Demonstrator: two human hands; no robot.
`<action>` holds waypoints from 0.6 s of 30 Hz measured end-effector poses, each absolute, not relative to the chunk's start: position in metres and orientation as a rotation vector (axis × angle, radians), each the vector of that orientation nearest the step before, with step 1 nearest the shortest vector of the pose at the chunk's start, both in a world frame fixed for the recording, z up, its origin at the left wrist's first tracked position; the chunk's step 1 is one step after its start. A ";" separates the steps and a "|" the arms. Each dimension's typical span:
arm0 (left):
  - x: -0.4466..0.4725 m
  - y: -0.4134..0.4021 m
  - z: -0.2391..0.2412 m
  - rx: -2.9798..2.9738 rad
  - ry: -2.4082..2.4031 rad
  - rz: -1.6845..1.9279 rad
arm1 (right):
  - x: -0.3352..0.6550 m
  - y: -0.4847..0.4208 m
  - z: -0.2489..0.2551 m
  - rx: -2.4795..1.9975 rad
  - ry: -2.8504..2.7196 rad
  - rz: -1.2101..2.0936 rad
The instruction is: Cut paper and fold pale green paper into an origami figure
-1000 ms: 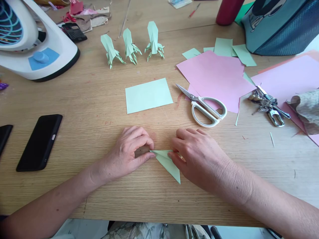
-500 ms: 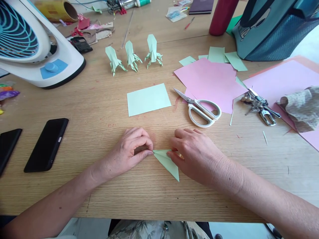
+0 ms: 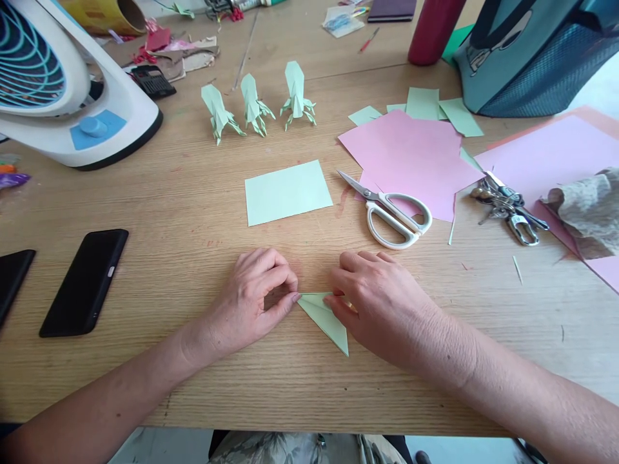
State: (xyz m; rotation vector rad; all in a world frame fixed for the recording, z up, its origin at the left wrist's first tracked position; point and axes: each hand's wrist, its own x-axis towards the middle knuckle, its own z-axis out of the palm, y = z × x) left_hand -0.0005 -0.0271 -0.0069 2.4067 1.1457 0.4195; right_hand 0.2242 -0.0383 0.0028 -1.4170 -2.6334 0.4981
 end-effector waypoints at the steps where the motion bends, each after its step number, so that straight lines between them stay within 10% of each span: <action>1: -0.001 -0.027 -0.007 2.404 1.147 0.424 | 0.224 -0.039 0.003 -1.423 -2.632 0.498; 18: 0.007 -0.031 -0.003 2.400 1.215 0.365 | 0.224 -0.046 0.001 -1.481 -2.444 0.442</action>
